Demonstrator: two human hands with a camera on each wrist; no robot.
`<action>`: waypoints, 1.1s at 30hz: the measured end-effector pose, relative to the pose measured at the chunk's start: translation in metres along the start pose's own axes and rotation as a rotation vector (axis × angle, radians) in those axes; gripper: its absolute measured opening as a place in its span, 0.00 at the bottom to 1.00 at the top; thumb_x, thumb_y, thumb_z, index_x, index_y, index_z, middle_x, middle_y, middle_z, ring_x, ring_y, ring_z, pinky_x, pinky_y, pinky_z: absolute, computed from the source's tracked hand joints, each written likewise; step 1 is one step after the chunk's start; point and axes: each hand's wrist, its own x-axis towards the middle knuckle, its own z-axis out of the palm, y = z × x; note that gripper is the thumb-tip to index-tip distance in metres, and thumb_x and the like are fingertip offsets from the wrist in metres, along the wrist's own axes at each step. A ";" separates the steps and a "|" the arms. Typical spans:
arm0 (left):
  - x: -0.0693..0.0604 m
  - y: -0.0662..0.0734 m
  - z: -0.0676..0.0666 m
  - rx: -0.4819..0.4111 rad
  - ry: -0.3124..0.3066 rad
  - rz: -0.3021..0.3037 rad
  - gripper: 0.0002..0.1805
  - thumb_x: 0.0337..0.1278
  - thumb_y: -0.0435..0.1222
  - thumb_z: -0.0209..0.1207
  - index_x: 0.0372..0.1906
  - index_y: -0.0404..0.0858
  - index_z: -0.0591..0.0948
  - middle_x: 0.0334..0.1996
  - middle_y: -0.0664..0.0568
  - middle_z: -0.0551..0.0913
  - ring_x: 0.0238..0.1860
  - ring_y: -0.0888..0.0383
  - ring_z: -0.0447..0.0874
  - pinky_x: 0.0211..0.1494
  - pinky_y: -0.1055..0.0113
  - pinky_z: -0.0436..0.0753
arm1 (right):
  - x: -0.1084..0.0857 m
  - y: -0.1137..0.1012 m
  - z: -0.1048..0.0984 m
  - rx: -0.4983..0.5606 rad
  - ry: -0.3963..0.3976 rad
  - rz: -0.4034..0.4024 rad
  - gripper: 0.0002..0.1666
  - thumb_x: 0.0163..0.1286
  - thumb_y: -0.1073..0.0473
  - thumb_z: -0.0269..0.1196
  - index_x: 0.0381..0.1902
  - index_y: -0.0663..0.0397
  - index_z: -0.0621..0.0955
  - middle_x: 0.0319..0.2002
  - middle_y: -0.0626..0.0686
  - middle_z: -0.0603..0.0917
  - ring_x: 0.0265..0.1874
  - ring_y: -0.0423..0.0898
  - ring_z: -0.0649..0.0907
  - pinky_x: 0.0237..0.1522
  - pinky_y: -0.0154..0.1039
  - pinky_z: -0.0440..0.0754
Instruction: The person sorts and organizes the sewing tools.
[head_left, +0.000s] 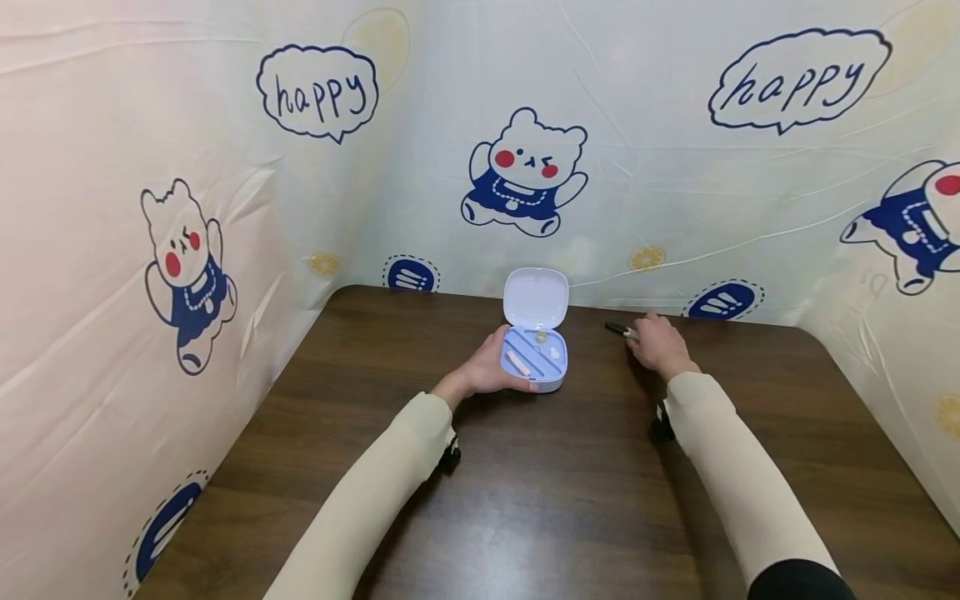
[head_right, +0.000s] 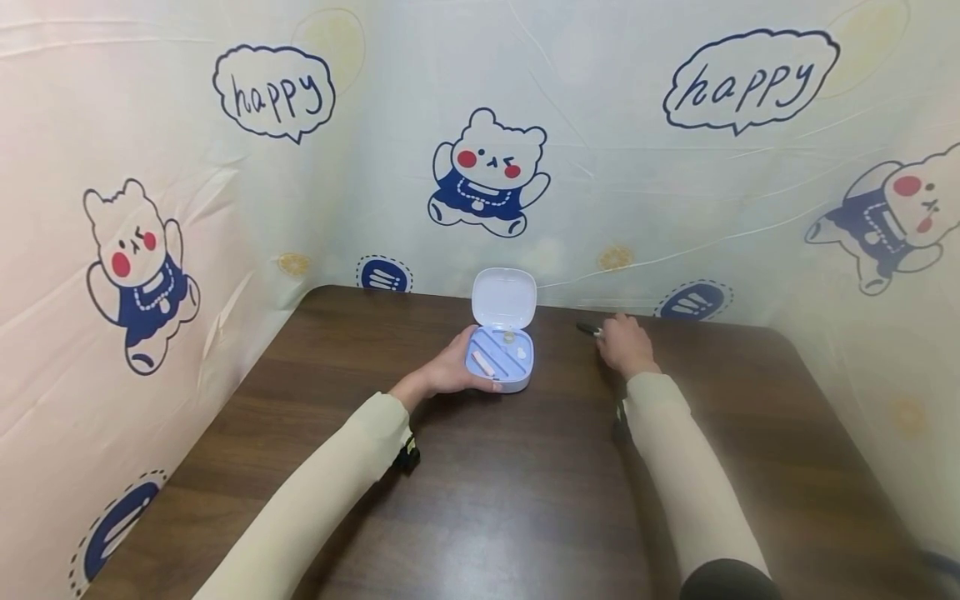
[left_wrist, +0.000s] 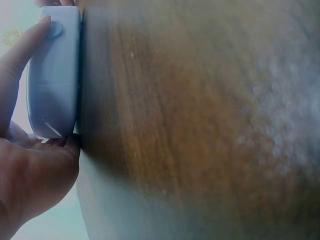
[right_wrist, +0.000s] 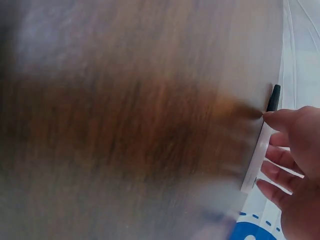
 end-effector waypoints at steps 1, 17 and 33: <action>0.000 -0.001 0.000 0.005 0.002 0.003 0.64 0.36 0.46 0.83 0.77 0.40 0.55 0.66 0.44 0.66 0.63 0.51 0.66 0.70 0.55 0.66 | 0.000 0.000 0.000 0.010 0.000 -0.003 0.15 0.74 0.61 0.59 0.49 0.71 0.80 0.48 0.70 0.78 0.50 0.68 0.79 0.50 0.63 0.78; -0.002 0.002 0.000 -0.025 0.005 0.000 0.65 0.35 0.45 0.84 0.77 0.38 0.56 0.66 0.43 0.66 0.63 0.50 0.67 0.71 0.53 0.66 | -0.006 -0.008 -0.004 0.222 -0.053 -0.049 0.11 0.75 0.63 0.60 0.36 0.68 0.83 0.28 0.58 0.81 0.26 0.50 0.77 0.30 0.45 0.77; 0.007 -0.008 0.002 -0.018 -0.003 -0.005 0.66 0.33 0.45 0.84 0.77 0.40 0.54 0.67 0.44 0.65 0.63 0.50 0.66 0.71 0.54 0.65 | -0.024 -0.062 -0.014 0.604 -0.060 -0.059 0.16 0.79 0.58 0.60 0.49 0.69 0.83 0.38 0.62 0.86 0.35 0.54 0.86 0.36 0.41 0.83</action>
